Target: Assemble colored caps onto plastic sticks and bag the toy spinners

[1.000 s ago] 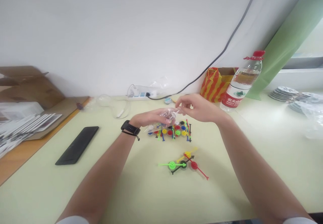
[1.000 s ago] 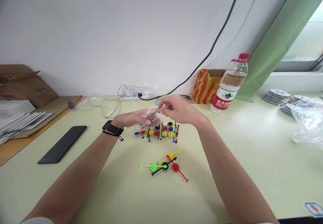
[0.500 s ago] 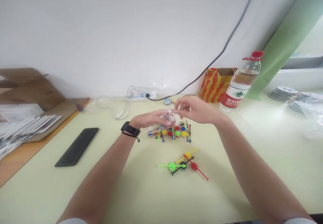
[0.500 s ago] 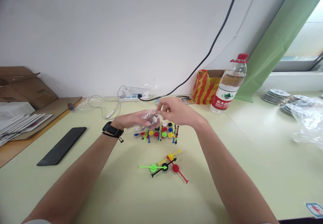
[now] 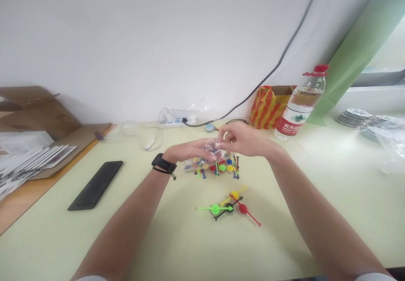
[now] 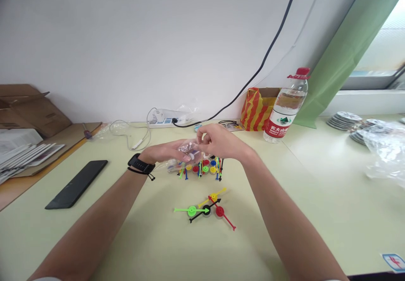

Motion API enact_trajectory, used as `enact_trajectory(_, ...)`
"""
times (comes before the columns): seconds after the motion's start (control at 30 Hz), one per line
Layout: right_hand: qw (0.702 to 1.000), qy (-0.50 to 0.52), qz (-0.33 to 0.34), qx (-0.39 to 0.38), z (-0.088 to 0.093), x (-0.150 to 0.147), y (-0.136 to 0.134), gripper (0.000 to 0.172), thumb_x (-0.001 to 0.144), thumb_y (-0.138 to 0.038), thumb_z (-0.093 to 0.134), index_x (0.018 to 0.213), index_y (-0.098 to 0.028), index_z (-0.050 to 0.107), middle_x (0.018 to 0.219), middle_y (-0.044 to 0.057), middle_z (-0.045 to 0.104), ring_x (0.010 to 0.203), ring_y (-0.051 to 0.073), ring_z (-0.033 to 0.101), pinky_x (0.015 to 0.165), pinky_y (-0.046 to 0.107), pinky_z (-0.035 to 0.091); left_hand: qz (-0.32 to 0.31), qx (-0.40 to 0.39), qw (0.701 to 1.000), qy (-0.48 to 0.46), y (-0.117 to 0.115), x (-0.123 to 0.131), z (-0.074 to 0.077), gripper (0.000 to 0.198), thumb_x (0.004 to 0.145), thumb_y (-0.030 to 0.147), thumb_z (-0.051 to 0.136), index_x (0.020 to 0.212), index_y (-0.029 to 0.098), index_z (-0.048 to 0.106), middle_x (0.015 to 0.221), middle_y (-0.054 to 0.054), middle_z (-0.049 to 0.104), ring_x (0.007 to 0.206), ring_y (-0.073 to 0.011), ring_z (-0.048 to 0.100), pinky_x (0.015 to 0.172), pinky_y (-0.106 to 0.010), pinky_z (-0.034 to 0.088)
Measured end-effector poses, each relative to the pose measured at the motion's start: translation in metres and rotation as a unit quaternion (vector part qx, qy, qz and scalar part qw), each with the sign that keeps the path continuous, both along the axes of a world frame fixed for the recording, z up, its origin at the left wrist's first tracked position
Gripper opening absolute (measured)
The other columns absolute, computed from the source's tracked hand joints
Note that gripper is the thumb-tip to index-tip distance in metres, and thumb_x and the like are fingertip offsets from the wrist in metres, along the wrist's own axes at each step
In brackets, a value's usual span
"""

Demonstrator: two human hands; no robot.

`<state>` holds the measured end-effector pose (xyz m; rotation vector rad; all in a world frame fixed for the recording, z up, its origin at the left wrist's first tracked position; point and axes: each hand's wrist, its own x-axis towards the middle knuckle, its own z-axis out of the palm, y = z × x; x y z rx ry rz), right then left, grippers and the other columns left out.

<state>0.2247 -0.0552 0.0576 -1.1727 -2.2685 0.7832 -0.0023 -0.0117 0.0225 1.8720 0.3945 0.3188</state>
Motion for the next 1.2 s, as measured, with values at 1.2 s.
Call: enact_trajectory(1.2, 0.967, -0.222, 0.126, 0.018, -0.068, -0.006, -0.097, 0.029, 0.083, 0.003, 0.047, 0.086, -0.017, 0.068, 0.096, 0.01, 0.068, 0.091, 0.024, 0.064, 0.078, 0.033, 0.046, 0.434, -0.078, 0.879, -0.182, -0.07, 0.006, -0.093, 0.048, 0.081, 0.037, 0.083, 0.121, 0.017, 0.065, 0.123, -0.012, 0.073, 0.113, -0.0247, 0.069, 0.098, -0.036, 0.055)
